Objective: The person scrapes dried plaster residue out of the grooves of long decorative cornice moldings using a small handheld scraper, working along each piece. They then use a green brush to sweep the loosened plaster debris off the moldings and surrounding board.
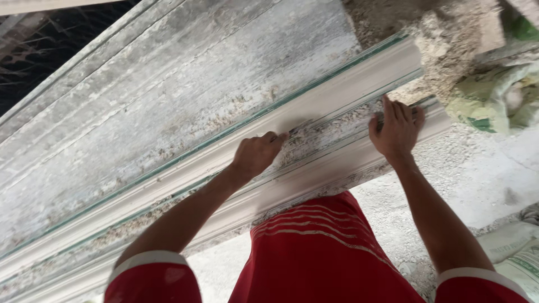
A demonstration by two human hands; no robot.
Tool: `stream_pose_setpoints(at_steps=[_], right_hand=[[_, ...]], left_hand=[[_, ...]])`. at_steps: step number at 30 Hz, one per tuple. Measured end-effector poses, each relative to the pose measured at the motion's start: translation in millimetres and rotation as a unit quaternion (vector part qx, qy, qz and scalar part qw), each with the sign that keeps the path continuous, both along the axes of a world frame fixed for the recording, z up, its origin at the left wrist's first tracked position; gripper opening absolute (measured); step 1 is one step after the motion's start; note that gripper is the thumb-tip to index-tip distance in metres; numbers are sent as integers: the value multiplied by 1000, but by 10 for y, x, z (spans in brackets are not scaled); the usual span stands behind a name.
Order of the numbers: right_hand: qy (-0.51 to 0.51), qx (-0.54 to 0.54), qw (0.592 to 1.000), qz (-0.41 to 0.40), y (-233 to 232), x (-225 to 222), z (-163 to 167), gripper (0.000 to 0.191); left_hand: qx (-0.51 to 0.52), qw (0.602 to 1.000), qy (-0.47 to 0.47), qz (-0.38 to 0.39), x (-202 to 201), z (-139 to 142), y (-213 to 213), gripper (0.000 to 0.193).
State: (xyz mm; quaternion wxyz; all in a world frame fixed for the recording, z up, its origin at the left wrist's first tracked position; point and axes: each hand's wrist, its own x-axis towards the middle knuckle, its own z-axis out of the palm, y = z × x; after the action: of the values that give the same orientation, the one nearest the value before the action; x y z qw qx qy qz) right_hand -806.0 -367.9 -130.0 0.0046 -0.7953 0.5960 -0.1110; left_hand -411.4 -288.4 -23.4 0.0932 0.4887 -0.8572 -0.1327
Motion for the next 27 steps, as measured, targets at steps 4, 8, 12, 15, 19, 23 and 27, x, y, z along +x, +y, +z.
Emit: stream_pose_setpoints(at_steps=[4, 8, 12, 15, 19, 23, 27], right_hand=[[10, -13, 1000, 0, 11, 10, 1, 48], [-28, 8, 999, -13, 8, 14, 10, 48], [-17, -8, 1000, -2, 8, 21, 31, 47], [-9, -15, 1000, -9, 6, 27, 34, 49], [-44, 1, 999, -21, 41, 23, 20, 48], [-36, 34, 998, -33, 18, 17, 13, 50], [-47, 39, 997, -40, 19, 37, 28, 48]], left_hand=[[105, 990, -92, 6, 239, 149, 68, 35], [174, 977, -121, 23, -55, 231, -122, 39], [167, 981, -93, 15, -1154, -180, -782, 40], [101, 993, -61, -3, -1278, -402, -976, 36], [114, 987, -107, -21, -546, -199, -556, 41], [121, 989, -79, 18, 67, 288, 44, 39], [150, 986, -63, 29, -207, 409, -133, 40]])
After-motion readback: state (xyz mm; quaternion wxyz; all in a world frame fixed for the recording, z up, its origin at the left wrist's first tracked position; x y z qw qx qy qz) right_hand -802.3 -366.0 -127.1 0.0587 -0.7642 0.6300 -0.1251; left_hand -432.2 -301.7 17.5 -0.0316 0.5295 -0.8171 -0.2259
